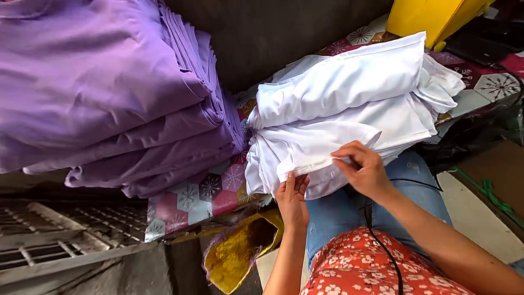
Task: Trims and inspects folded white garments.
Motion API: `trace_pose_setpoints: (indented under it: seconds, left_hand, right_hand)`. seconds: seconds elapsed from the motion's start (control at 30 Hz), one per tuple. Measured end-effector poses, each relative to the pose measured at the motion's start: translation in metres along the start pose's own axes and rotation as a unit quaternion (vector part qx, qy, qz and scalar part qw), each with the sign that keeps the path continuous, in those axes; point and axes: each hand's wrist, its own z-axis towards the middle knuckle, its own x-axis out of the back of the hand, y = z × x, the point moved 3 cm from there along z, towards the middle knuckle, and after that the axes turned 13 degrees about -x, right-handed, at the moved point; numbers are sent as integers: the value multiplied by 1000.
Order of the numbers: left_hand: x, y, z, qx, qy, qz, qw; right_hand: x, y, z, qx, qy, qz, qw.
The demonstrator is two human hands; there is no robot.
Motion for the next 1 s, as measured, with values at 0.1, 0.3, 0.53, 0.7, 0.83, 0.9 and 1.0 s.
trace_pose_setpoints:
  seconds: [0.1, 0.3, 0.53, 0.7, 0.83, 0.9, 1.0]
  left_hand:
    - [-2, -1, -4, -10, -17, -7, 1000]
    - [3, 3, -8, -27, -26, 6, 999]
    - [9, 2, -9, -61, -32, 24, 997]
    - [10, 1, -10, -60, -24, 20, 998]
    - [13, -2, -10, -109, -48, 49, 992]
    - [15, -5, -9, -136, -64, 71, 986]
    - [17, -5, -7, -155, -62, 80, 983]
  right_hand:
    - [-33, -20, 0, 89, -50, 13, 995]
    - [-58, -19, 8, -7, -90, 30, 995]
    - [-57, -18, -6, -25, -95, 31, 995]
    - [-51, -22, 2, -206, -180, 119, 954]
    - [-49, -27, -1, -225, -196, 73, 952]
    - [-52, -28, -3, -210, -200, 54, 955]
    - [-52, -26, -2, -277, -234, 158, 919]
